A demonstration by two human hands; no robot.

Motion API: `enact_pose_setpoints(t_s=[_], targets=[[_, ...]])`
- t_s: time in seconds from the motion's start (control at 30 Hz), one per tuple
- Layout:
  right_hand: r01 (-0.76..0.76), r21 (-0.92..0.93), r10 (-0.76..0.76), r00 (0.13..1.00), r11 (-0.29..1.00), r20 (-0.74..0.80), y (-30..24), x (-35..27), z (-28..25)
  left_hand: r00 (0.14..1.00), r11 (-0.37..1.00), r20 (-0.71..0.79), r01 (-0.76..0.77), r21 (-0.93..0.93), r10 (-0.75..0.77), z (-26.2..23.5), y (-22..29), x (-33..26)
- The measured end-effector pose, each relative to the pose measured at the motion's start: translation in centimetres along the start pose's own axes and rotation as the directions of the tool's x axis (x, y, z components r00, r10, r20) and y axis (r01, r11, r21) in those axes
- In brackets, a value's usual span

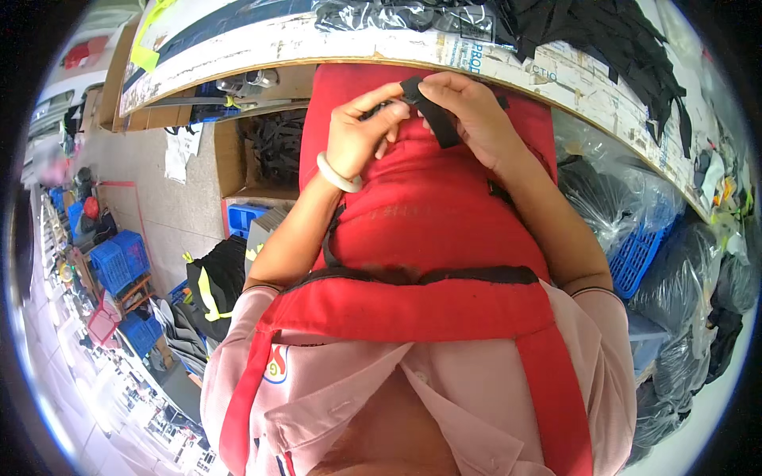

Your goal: Assembling plastic buckles and hardware onto black fabric straps.

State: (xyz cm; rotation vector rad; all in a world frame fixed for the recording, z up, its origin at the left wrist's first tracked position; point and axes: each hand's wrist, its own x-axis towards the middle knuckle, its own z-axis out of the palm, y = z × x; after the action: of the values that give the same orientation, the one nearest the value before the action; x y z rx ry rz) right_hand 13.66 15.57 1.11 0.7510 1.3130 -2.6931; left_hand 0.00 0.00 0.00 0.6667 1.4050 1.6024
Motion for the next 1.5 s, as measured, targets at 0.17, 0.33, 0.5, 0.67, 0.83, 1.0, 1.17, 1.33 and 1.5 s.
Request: enact_pose_setpoints(t_s=[0.17, 0.33, 0.5, 0.67, 0.83, 1.0, 1.17, 1.33, 1.5], targets=[[0.435, -0.555, -0.564, 0.822, 0.709, -0.076, 1.9, 0.8, 0.9, 0.921, 0.803, 0.093, 0.376, -0.463, -0.377, 0.1, -0.3, 0.2], [0.547, -0.545, -0.676, 0.735, 0.635, -0.051, -0.3, -1.2, 4.0, 0.952, 0.866, -0.054, 0.248, -0.434, -0.3, 0.0, 0.3, 0.3], [0.208, -0.525, -0.338, 0.927, 0.825, -0.164, -0.8, -1.1, 2.9, 0.969, 0.949, -0.176, 0.116, -0.292, -0.172, 0.5, 0.3, 0.1], [0.177, -0.482, -0.313, 0.924, 0.858, -0.218, 0.0, -0.8, 3.4, 0.985, 0.997, -0.164, 0.044, -0.058, -0.053, 1.0, 0.3, -0.9], [0.198, -0.322, -0.294, 0.912, 0.926, -0.284, 0.1, 0.0, 3.3, 0.991, 0.998, -0.127, -0.053, -0.029, 0.049, -0.3, 0.2, -0.5], [-0.004, -0.227, -0.003, 1.0, 0.974, -0.029, 0.8, 1.2, 1.5, 0.999, 0.996, -0.002, 0.036, -0.083, -0.036, -1.4, 0.8, -1.7], [0.158, -0.347, -0.211, 0.97, 0.924, -0.122, 0.6, 3.0, 1.5, 0.994, 0.987, -0.02, 0.105, -0.123, -0.108, -6.7, 5.0, -6.4], [0.115, -0.505, -0.171, 0.983, 0.855, -0.065, 1.4, 2.8, 1.2, 0.723, 0.886, -0.644, 0.1, 0.454, 0.249, -15.6, 7.4, -12.6], [0.096, -0.644, -0.034, 0.994, 0.759, 0.108, 1.7, 3.2, 5.2, 0.771, 0.994, -0.635, 0.095, 0.056, -0.038, -13.8, 5.1, -12.3]])
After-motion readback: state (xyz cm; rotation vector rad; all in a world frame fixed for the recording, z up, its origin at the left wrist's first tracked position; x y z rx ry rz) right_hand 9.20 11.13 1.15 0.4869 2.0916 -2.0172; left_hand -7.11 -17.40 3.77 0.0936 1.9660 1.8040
